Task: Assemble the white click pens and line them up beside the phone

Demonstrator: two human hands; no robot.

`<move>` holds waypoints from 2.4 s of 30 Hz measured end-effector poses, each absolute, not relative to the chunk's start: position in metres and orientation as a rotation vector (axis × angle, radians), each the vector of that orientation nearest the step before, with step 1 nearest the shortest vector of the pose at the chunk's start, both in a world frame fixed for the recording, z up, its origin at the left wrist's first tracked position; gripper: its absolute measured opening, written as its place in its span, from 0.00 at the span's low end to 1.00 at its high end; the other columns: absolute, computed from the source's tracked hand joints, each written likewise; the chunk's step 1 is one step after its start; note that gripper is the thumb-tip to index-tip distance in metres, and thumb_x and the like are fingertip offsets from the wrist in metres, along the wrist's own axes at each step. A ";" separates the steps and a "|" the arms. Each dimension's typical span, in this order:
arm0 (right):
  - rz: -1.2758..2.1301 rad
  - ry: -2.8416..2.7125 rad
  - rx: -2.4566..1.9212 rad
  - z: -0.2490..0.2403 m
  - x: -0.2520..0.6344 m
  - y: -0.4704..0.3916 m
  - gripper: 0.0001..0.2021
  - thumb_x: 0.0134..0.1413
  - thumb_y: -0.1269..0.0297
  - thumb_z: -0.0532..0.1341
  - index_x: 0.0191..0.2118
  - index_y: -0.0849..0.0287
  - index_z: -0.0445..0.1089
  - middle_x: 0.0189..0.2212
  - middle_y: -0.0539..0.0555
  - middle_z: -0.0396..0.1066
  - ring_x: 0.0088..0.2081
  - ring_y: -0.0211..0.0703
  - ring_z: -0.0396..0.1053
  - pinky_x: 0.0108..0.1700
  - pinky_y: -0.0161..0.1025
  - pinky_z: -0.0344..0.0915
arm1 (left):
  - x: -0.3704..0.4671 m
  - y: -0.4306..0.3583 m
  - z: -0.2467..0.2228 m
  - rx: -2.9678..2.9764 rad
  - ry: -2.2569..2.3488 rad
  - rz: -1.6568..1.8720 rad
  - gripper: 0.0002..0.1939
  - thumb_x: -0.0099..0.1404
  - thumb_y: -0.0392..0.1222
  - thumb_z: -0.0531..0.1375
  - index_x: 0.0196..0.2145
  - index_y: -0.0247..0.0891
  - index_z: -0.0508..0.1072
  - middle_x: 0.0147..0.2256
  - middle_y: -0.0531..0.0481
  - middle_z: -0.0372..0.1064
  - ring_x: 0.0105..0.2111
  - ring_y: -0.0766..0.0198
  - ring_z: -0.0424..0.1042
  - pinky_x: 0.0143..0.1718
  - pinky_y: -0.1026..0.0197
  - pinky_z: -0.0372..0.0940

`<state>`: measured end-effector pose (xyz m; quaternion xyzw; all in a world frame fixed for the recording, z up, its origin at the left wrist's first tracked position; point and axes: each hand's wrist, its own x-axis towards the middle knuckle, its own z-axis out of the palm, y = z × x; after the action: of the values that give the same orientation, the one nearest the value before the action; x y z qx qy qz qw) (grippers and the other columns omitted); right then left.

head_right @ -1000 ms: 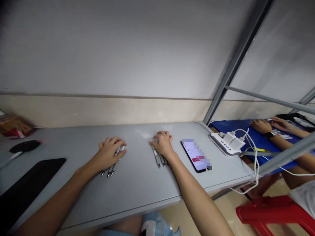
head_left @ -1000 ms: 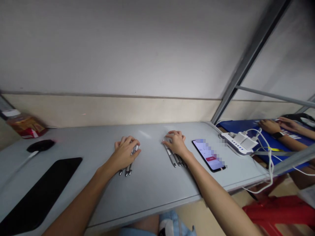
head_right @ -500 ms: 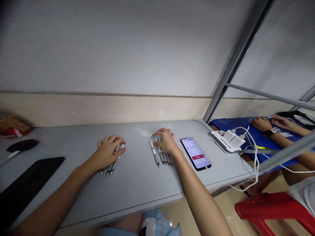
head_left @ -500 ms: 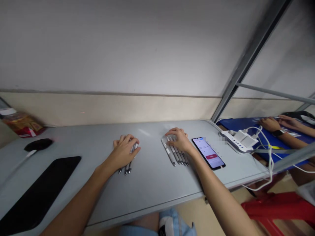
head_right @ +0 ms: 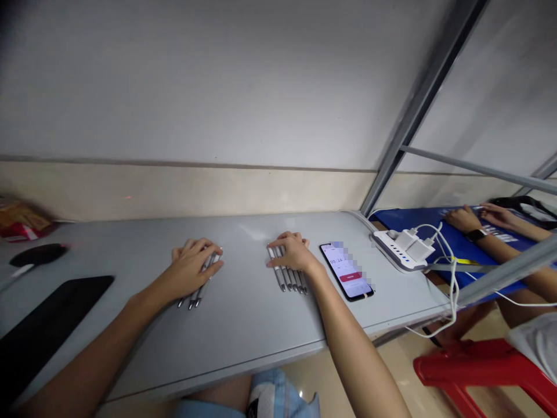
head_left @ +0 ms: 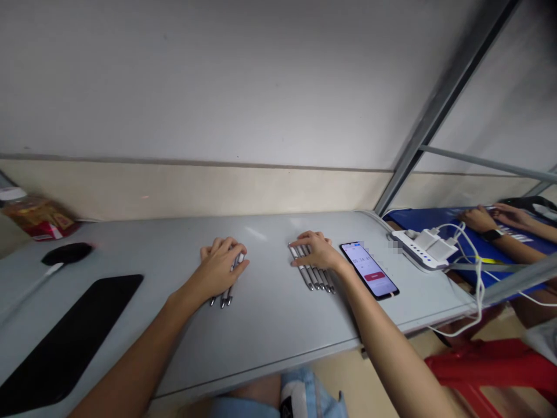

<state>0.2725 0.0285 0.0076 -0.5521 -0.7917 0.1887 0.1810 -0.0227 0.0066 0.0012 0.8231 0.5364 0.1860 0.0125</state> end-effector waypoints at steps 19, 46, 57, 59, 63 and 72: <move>0.446 -1.958 -1.623 0.021 0.270 0.026 0.12 0.55 0.57 0.63 0.46 0.49 0.75 0.52 0.56 0.66 0.56 0.54 0.57 0.52 0.51 0.50 | -0.018 0.003 -0.002 2.583 1.576 0.529 0.09 0.61 0.43 0.56 0.40 0.45 0.70 0.29 0.53 0.69 0.40 0.56 0.66 0.41 0.54 0.49; 1.066 -1.815 -1.107 0.016 0.237 0.014 0.22 0.57 0.46 0.56 0.24 0.59 0.69 0.19 0.47 0.60 0.22 0.34 0.55 0.27 0.34 0.51 | 0.001 -0.001 0.010 2.626 1.408 0.818 0.13 0.71 0.45 0.48 0.42 0.39 0.70 0.38 0.48 0.71 0.40 0.59 0.68 0.42 0.56 0.59; 1.594 -1.606 -1.040 0.017 0.239 0.012 0.19 0.52 0.46 0.61 0.25 0.60 0.71 0.18 0.47 0.55 0.20 0.33 0.50 0.22 0.35 0.43 | 0.006 -0.008 0.014 2.817 1.467 0.667 0.15 0.73 0.41 0.42 0.39 0.40 0.67 0.35 0.48 0.69 0.37 0.58 0.63 0.39 0.55 0.52; 1.554 -1.647 -1.020 0.018 0.238 0.011 0.19 0.53 0.47 0.61 0.25 0.60 0.71 0.17 0.46 0.53 0.19 0.32 0.48 0.22 0.35 0.43 | 0.006 -0.008 0.014 2.817 1.481 0.681 0.14 0.72 0.39 0.43 0.35 0.39 0.67 0.33 0.49 0.69 0.36 0.58 0.63 0.38 0.55 0.52; 1.237 -1.841 -0.994 0.018 0.235 0.009 0.19 0.57 0.49 0.58 0.27 0.60 0.71 0.18 0.46 0.55 0.22 0.34 0.51 0.25 0.34 0.47 | 0.005 -0.005 0.012 2.730 1.551 0.764 0.13 0.68 0.33 0.45 0.29 0.39 0.64 0.28 0.49 0.67 0.33 0.59 0.63 0.37 0.56 0.53; 0.870 -1.822 -0.975 0.013 0.228 0.010 0.17 0.54 0.53 0.63 0.45 0.59 0.74 0.32 0.52 0.71 0.29 0.36 0.63 0.32 0.34 0.58 | 0.001 0.004 0.000 2.515 1.562 0.914 0.12 0.70 0.37 0.45 0.31 0.40 0.64 0.30 0.52 0.68 0.34 0.61 0.65 0.38 0.58 0.55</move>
<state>0.2284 0.0100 0.0127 -0.3915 -0.7317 0.3494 0.4350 0.0005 0.0039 -0.0003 0.8115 0.5040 0.2949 0.0216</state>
